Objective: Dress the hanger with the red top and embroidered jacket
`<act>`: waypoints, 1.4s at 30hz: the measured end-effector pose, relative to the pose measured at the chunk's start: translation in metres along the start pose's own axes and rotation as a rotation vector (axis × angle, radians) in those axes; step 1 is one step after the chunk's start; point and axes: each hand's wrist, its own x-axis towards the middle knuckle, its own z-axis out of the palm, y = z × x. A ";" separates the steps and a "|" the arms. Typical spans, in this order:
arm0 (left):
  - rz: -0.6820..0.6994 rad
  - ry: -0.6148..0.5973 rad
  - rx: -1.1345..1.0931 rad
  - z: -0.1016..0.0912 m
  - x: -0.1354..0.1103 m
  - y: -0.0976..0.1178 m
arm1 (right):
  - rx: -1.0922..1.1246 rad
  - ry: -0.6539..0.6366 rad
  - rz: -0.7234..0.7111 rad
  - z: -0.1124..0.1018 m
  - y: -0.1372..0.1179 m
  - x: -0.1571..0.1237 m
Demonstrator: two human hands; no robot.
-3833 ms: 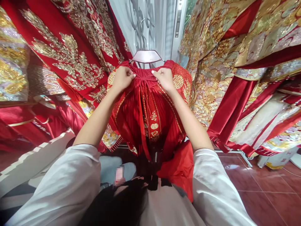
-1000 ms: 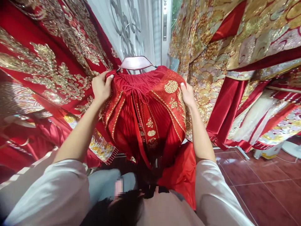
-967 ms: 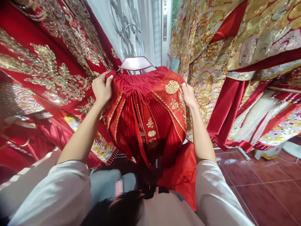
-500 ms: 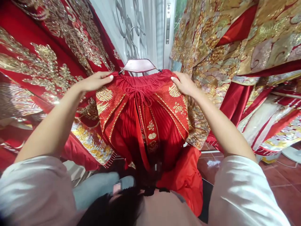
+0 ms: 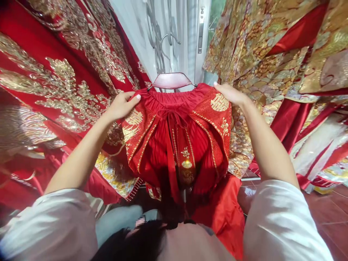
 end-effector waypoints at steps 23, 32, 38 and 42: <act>0.057 0.187 -0.047 0.006 0.038 -0.004 | -0.185 0.146 -0.229 0.022 -0.026 -0.006; -0.017 0.210 0.200 0.016 0.017 0.012 | -0.222 -0.045 -0.270 0.008 -0.027 -0.016; -0.066 0.197 0.375 0.026 -0.019 0.004 | -0.225 0.159 -0.278 0.013 0.031 -0.084; -0.150 0.347 0.349 0.059 -0.074 0.007 | -0.120 0.202 0.278 0.057 0.108 -0.199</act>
